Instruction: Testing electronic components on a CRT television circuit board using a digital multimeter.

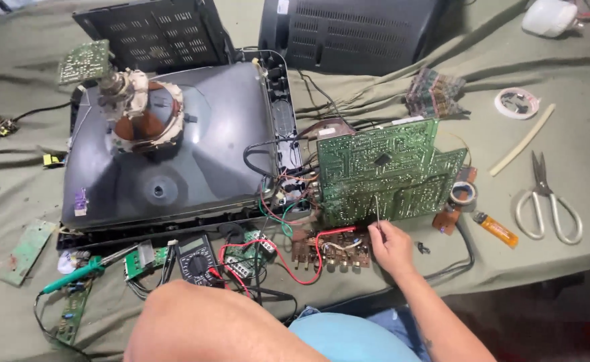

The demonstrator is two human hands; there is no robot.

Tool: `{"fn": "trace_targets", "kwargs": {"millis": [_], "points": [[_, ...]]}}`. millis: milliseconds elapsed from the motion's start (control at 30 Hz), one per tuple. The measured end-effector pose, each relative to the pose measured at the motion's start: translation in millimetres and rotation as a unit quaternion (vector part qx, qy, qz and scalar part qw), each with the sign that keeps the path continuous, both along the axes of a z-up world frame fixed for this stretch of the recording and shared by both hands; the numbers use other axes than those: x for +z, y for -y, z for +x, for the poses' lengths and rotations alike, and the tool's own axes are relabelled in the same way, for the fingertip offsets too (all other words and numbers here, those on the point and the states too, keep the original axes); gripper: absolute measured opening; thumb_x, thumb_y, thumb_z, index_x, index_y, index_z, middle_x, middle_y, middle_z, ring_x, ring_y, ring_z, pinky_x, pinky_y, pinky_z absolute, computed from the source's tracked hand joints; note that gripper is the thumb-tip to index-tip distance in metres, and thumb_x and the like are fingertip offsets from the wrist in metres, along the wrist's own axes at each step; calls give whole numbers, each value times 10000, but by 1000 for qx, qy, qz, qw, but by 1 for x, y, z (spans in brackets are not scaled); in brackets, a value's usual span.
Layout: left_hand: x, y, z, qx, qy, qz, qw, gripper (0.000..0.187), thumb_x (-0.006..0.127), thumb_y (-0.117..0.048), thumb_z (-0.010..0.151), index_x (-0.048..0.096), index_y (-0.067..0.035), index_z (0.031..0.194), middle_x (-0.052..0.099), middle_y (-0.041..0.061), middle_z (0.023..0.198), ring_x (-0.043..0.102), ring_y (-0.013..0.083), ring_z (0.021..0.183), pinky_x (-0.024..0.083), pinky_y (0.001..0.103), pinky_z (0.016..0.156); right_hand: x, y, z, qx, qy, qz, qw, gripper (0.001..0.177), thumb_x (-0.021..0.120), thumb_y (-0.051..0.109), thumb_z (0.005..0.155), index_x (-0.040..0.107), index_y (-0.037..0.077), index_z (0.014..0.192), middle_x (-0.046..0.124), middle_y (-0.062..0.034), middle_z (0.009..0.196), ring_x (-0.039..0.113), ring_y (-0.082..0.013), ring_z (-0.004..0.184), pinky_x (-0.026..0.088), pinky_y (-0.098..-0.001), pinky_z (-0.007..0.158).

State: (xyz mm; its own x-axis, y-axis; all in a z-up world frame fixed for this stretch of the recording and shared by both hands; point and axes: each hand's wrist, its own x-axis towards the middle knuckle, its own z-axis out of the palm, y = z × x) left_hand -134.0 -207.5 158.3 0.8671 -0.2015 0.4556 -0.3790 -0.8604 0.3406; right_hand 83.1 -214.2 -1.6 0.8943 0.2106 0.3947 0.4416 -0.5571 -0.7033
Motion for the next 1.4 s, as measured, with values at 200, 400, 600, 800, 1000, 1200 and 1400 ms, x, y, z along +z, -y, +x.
{"fn": "trace_targets", "kwargs": {"millis": [200,400,600,800,1000,1200,1400], "points": [[88,-126,71,-45,22,-152,987,34,615,-99,929,648,-95,921,683,64,901,636,262,824,481,387,800,11,2,3,-3,-21,-10,1000,190,645,298,996,738,187,873,695,-103,668,711,-335,721,561,-429,691],[11,-201,108,-107,13,-287,952,74,672,-106,914,668,-124,842,702,33,816,656,245,740,501,376,739,16,1,2,35,-37,-91,995,266,523,339,1022,686,166,903,682,-39,744,664,-253,694,465,-389,620],[-90,-225,116,15,-103,-98,990,229,713,-289,872,693,-135,1040,629,123,1116,594,358,1008,485,484,837,11,1,5,39,-33,-100,994,284,493,369,1032,696,196,930,719,-13,787,692,-246,713,490,-387,615],[-127,-223,124,38,-44,-26,998,313,725,-302,867,681,-185,1154,643,95,1078,663,324,967,549,431,772,7,1,3,30,-11,-45,998,206,609,302,1011,718,157,913,685,-128,678,711,-361,696,568,-448,638],[-134,-222,137,73,4,-2,997,327,695,-214,859,677,-220,1185,616,29,964,658,275,820,553,394,647,-3,1,11,36,-6,-32,999,206,592,305,1016,715,166,925,692,-128,692,714,-370,713,571,-462,632],[-130,-220,149,95,-53,27,994,190,662,-334,913,744,-232,1051,627,7,793,666,263,687,572,393,579,-1,2,9,47,-22,-26,998,235,571,314,1023,697,172,884,668,-120,664,706,-366,695,563,-439,618],[-108,-228,148,71,-215,28,974,256,501,-290,987,698,-156,1078,697,86,882,726,344,786,594,471,645,4,-1,9,49,-37,-14,998,243,563,326,1027,706,182,893,669,-120,669,705,-367,702,561,-442,620]]}}
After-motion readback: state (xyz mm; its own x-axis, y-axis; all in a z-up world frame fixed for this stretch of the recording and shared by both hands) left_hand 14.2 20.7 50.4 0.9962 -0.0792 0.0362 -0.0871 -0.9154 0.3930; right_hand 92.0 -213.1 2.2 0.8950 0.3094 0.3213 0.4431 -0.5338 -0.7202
